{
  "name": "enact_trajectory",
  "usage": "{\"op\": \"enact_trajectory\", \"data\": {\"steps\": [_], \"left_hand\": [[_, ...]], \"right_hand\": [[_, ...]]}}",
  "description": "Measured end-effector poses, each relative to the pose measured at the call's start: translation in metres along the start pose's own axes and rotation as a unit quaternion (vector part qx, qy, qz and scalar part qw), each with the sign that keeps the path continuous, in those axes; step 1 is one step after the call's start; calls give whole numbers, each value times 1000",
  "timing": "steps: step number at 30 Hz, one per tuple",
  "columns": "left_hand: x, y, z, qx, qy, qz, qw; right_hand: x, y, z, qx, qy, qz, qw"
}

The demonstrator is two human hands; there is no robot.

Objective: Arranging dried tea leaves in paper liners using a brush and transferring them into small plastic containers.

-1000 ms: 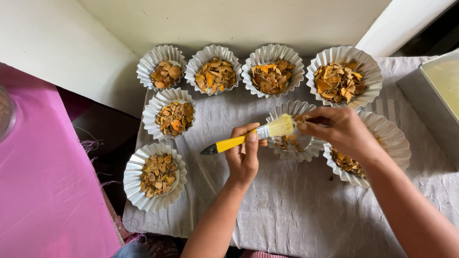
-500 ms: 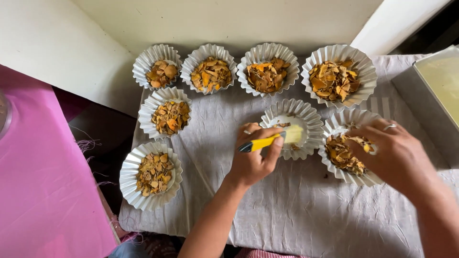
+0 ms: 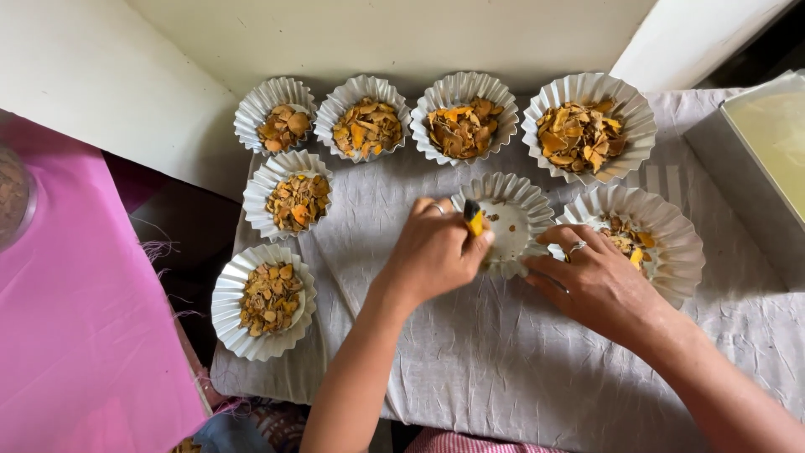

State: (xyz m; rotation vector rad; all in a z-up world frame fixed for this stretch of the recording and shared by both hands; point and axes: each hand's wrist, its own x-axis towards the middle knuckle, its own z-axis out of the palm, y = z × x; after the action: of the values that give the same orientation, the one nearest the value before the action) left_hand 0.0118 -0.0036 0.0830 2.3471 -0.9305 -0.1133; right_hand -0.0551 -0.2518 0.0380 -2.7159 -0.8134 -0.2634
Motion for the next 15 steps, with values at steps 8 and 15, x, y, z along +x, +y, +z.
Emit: {"op": "enact_trajectory", "data": {"steps": [8, 15], "left_hand": [[19, -21, 28, -8, 155, -1, 988], [26, -32, 74, 27, 248, 26, 968]], "right_hand": [[-1, 0, 6, -21, -15, 19, 999], [1, -4, 6, -54, -25, 9, 998]]}}
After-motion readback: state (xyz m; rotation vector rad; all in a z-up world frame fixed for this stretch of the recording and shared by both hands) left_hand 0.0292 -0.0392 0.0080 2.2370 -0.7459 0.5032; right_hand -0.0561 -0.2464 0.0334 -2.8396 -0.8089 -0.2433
